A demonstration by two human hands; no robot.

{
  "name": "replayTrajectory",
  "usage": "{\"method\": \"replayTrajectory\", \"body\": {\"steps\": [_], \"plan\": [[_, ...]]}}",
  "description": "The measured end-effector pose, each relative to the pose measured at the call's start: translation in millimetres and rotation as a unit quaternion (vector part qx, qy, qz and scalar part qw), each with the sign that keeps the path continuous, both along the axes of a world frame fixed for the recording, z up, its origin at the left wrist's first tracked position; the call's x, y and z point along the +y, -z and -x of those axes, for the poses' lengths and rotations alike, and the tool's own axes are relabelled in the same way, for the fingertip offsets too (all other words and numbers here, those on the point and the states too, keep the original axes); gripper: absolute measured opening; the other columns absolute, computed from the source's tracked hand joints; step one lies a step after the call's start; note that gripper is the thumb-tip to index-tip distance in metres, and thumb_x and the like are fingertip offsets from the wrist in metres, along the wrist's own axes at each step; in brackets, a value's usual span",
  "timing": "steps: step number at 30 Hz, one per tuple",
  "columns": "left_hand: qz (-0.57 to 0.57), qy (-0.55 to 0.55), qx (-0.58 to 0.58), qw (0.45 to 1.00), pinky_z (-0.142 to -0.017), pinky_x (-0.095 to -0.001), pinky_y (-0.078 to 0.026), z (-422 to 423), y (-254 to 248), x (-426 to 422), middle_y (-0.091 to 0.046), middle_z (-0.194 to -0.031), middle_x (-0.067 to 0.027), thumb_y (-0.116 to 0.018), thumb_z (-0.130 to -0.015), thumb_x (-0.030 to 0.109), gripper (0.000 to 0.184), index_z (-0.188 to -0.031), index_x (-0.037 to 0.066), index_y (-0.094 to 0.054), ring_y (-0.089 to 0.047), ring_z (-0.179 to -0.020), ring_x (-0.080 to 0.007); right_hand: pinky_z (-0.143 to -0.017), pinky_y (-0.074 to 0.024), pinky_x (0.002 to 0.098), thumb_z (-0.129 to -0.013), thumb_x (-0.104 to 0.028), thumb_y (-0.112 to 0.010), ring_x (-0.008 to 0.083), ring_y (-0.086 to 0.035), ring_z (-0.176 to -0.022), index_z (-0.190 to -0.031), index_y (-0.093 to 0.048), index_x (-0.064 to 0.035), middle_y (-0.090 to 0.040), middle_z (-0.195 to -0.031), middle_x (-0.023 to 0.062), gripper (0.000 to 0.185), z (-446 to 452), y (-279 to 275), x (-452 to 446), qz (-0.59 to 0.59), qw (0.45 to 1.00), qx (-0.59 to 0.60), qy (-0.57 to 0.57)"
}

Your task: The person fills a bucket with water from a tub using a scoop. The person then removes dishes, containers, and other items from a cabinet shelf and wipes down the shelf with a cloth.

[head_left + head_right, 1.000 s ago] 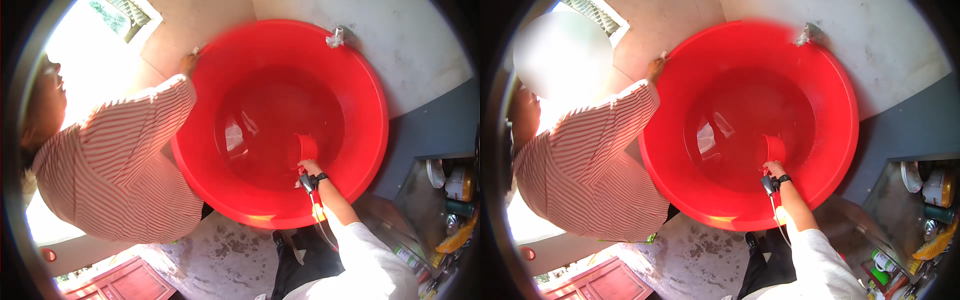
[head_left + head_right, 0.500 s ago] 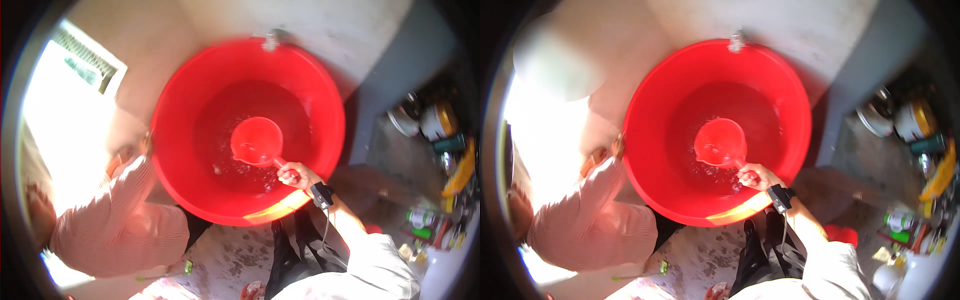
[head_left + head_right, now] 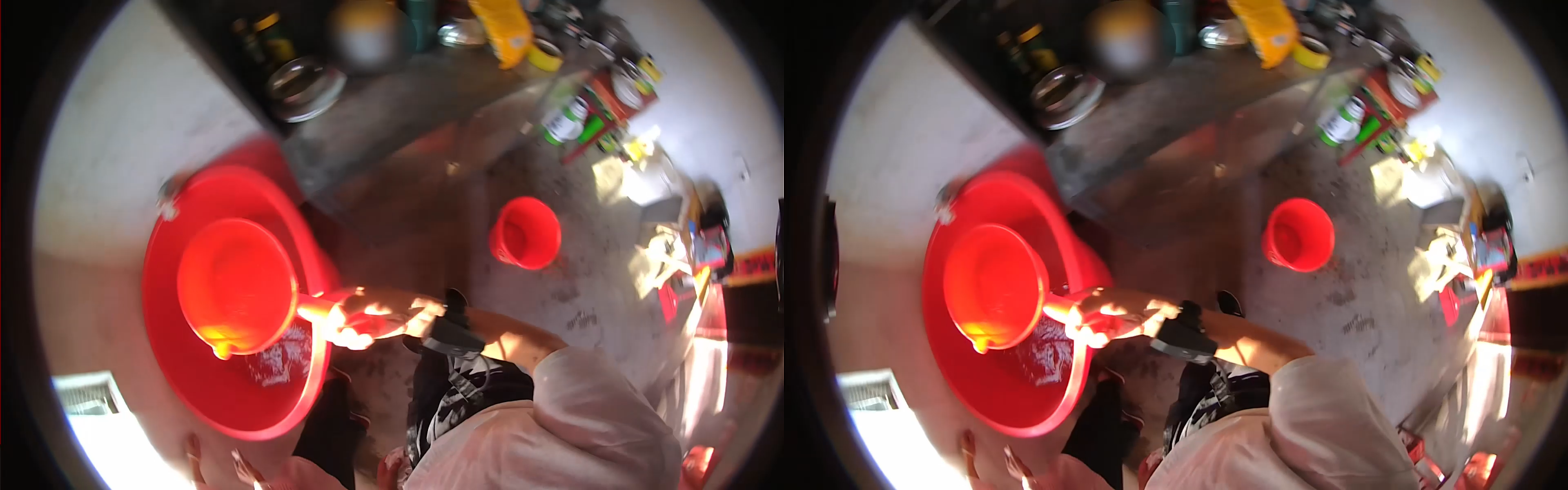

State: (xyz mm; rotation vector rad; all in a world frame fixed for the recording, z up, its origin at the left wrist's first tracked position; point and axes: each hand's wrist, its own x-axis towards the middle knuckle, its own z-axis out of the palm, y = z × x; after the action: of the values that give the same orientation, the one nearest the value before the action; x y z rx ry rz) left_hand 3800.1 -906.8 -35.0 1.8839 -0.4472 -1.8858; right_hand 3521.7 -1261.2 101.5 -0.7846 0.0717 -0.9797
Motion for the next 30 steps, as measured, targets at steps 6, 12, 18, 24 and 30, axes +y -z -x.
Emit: {"method": "replayTrajectory", "body": {"steps": [6,12,18,24,30], "plan": [[0.048,0.076,0.014,0.996,-0.068,-0.0278,-0.047,-7.9,18.2,-48.9,-0.06,-0.09,-0.0095,-0.061,-0.073,0.014,0.037,-0.105,-0.001,-0.052,-0.057,-0.079,-0.0173,-0.037,-0.0293,0.0164,-0.073,-0.013,-0.057,0.0044,-0.036,-0.046,-0.106,-0.043,-0.0093,-0.041,-0.059,-0.0017,0.036,136.9,29.8,94.1,-0.341,0.938,0.055,-0.028],[0.068,0.266,-0.047,0.96,-0.085,-0.0349,-0.039,41.3,-17.0,-86.5,-0.051,-0.111,-0.0109,-0.043,-0.082,0.019,0.034,-0.11,0.003,-0.051,-0.048,-0.1,-0.0244,-0.044,-0.0313,0.0167,-0.079,-0.01,-0.05,0.0044,-0.039,-0.05,-0.102,-0.041,-0.0075,-0.04,-0.063,-0.0012,0.025,256.4,102.7,189.6,-0.439,0.881,0.07,0.165],[0.164,-0.025,0.219,0.961,-0.095,-0.0388,-0.03,116.9,-82.9,-73.6,-0.051,-0.113,-0.0151,-0.041,-0.081,0.024,0.038,-0.111,0.005,-0.052,-0.043,-0.11,-0.0319,-0.039,-0.0313,0.0171,-0.074,-0.003,-0.051,0.007,-0.043,-0.051,-0.086,-0.042,-0.0056,-0.046,-0.064,0.0036,0.015,346.5,179.2,225.1,-0.539,0.77,0.066,0.336],[-0.104,0.321,-0.171,0.926,-0.093,-0.0365,-0.034,94.6,-13.3,-53.0,-0.051,-0.113,-0.0152,-0.044,-0.084,0.025,0.037,-0.112,0.002,-0.05,-0.045,-0.109,-0.0269,-0.041,-0.035,0.0179,-0.071,-0.002,-0.053,0.0081,-0.044,-0.05,-0.076,-0.043,-0.0029,-0.046,-0.063,0.0041,0.011,412.0,274.9,229.0,-0.618,0.689,0.013,0.377],[-0.044,0.321,-0.155,0.933,-0.067,-0.0289,-0.046,122.3,-7.6,-70.5,-0.057,-0.097,-0.0089,-0.052,-0.082,0.028,0.04,-0.111,0.0,-0.048,-0.055,-0.082,-0.0192,-0.043,-0.0388,0.0197,-0.068,-0.004,-0.056,0.011,-0.048,-0.05,-0.072,-0.047,-0.0017,-0.048,-0.06,0.0054,0.011,439.3,309.9,219.0,-0.66,0.617,0.061,0.425]]}}
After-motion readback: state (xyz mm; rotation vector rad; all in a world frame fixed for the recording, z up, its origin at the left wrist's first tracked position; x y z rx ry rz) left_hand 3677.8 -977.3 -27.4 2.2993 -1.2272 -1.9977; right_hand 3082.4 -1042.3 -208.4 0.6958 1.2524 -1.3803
